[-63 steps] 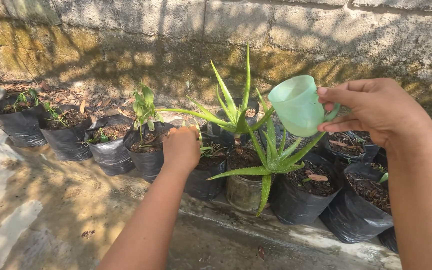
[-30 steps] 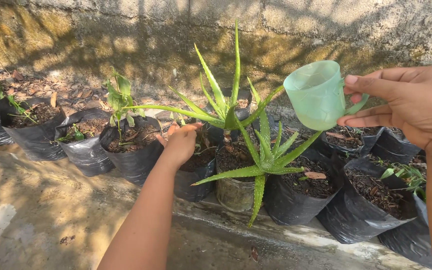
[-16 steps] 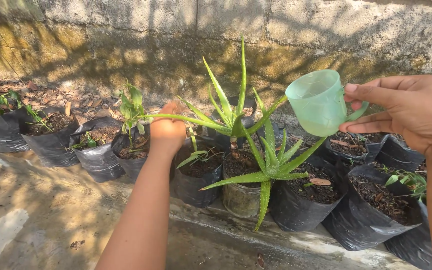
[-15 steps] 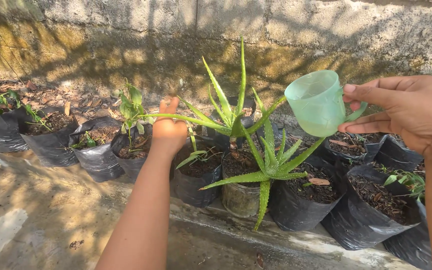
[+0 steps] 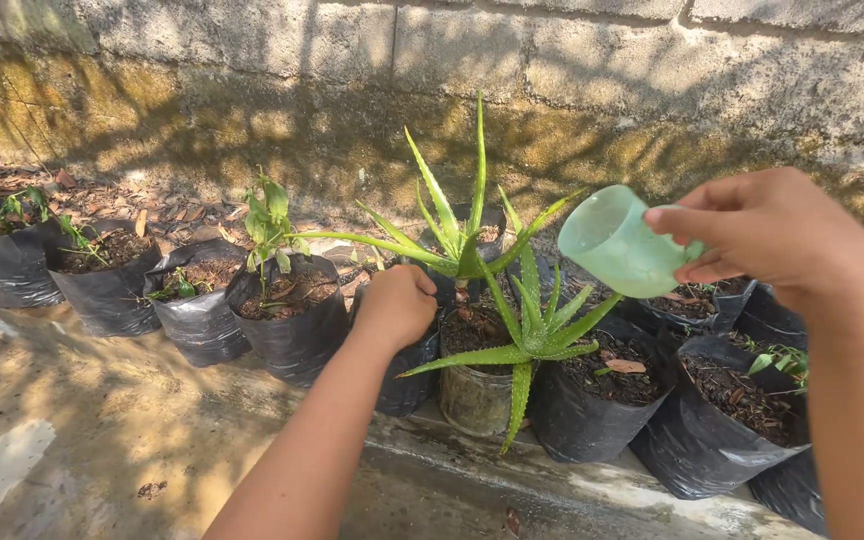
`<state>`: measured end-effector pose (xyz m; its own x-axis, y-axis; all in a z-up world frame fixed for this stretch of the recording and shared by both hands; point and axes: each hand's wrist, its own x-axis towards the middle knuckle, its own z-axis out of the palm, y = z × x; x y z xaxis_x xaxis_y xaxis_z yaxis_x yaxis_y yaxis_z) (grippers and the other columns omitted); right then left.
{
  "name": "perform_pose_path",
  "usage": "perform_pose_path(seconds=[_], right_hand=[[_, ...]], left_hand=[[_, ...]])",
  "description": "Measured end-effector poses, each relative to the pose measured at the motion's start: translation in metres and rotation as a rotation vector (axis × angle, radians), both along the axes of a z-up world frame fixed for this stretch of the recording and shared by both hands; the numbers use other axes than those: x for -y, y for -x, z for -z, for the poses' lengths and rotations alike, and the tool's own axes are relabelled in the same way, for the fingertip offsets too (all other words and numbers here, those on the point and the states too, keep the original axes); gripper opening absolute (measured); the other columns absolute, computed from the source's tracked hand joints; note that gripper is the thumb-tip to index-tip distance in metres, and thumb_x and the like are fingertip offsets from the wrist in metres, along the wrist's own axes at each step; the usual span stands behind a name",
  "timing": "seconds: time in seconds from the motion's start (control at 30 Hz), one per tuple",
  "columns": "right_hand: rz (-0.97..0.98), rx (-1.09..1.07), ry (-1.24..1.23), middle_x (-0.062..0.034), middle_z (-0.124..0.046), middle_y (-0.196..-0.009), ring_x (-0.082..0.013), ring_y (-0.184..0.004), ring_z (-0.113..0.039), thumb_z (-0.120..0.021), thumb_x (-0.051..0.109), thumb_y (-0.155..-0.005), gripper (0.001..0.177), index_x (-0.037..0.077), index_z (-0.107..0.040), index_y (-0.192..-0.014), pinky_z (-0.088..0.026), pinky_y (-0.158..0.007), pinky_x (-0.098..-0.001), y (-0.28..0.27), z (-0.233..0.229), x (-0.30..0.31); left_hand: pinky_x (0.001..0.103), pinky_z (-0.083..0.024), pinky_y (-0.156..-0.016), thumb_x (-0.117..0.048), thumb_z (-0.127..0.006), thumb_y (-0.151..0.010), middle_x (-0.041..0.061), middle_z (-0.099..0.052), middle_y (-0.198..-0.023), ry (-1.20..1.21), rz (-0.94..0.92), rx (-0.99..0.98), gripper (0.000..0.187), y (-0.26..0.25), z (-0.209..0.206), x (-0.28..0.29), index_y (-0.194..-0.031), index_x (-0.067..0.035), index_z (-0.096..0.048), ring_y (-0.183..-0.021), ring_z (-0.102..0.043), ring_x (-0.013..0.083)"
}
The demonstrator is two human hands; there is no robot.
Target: Watering aloe vera plants in individual black poly bags using a small cup and a bucket of water.
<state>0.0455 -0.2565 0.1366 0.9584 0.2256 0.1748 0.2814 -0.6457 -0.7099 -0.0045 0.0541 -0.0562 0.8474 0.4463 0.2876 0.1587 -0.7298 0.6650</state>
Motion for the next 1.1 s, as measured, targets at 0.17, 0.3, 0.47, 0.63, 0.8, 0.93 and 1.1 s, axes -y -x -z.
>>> perform_pose_path(seconds=[0.17, 0.3, 0.47, 0.63, 0.8, 0.93, 1.1], right_hand=[[0.036, 0.114, 0.161, -0.0204, -0.077, -0.092, -0.0263, -0.073, -0.075, -0.082, 0.029, -0.087, 0.035, 0.0, -0.078, -0.106, -0.061, -0.072, -0.0395, 0.017, 0.006, -0.029], [0.02, 0.122, 0.045, -0.0178, -0.076, -0.09, -0.0235, -0.072, -0.073, -0.082, 0.029, -0.086, 0.034, 0.0, -0.077, -0.105, -0.058, -0.068, -0.0348, 0.009, 0.022, -0.038], [-0.028, -0.04, -0.178, -0.0179, -0.074, -0.093, -0.0201, -0.072, -0.074, -0.081, 0.026, -0.085, 0.034, -0.004, -0.076, -0.1, -0.064, -0.064, -0.0302, 0.008, 0.022, -0.025], [-0.026, -0.118, -0.209, -0.0195, -0.074, -0.095, -0.0227, -0.072, -0.074, -0.079, 0.025, -0.085, 0.034, -0.005, -0.076, -0.099, -0.064, -0.066, -0.031, 0.006, 0.016, -0.009], [0.031, -0.099, -0.202, -0.0221, -0.073, -0.099, -0.0272, -0.074, -0.076, -0.078, 0.025, -0.087, 0.033, -0.006, -0.074, -0.1, -0.066, -0.068, -0.0314, 0.003, 0.012, 0.002], [0.013, -0.096, -0.208, -0.0239, -0.073, -0.098, -0.029, -0.073, -0.076, -0.077, 0.022, -0.087, 0.032, -0.007, -0.074, -0.099, -0.066, -0.068, -0.0321, 0.0, 0.011, 0.009], [-0.006, -0.074, -0.174, -0.0248, -0.073, -0.098, -0.0306, -0.074, -0.077, -0.077, 0.022, -0.087, 0.032, -0.008, -0.073, -0.097, -0.066, -0.07, -0.0336, 0.001, 0.009, 0.01]], left_hand=[[0.04, -0.056, -0.093, -0.01, -0.075, -0.08, 0.016, -0.077, -0.105, 0.163, -0.006, -0.004, 0.033, -0.037, 0.032, 0.02, -0.113, -0.006, -0.07, -0.103, -0.073, 0.0317], [0.046, -0.054, -0.094, -0.005, -0.076, -0.079, 0.024, -0.07, -0.113, 0.124, 0.026, 0.054, 0.047, -0.074, 0.065, 0.033, -0.123, 0.001, -0.061, -0.11, -0.066, 0.0415], [0.048, -0.054, -0.089, -0.008, -0.074, -0.083, 0.024, -0.07, -0.113, 0.171, 0.038, 0.066, 0.049, -0.072, 0.063, 0.035, -0.128, 0.0, -0.056, -0.109, -0.066, 0.0425], [0.048, -0.054, -0.085, -0.022, -0.07, -0.098, 0.024, -0.073, -0.098, 0.208, 0.035, 0.077, 0.032, -0.064, 0.053, 0.034, -0.12, 0.001, -0.064, -0.097, -0.071, 0.041], [0.044, -0.056, -0.077, -0.024, -0.072, -0.095, 0.017, -0.074, -0.082, 0.255, 0.065, 0.117, 0.027, -0.068, 0.057, 0.025, -0.106, 0.002, -0.07, -0.08, -0.075, 0.0325], [0.04, -0.06, -0.074, -0.014, -0.073, -0.083, 0.012, -0.074, -0.085, 0.319, 0.133, 0.248, 0.028, -0.076, 0.078, 0.025, -0.107, 0.0, -0.068, -0.08, -0.077, 0.0268], [0.039, -0.056, -0.077, -0.016, -0.076, -0.089, 0.017, -0.078, -0.092, 0.231, 0.115, 0.17, 0.024, -0.067, 0.061, 0.026, -0.106, 0.0, -0.072, -0.082, -0.074, 0.0259]])
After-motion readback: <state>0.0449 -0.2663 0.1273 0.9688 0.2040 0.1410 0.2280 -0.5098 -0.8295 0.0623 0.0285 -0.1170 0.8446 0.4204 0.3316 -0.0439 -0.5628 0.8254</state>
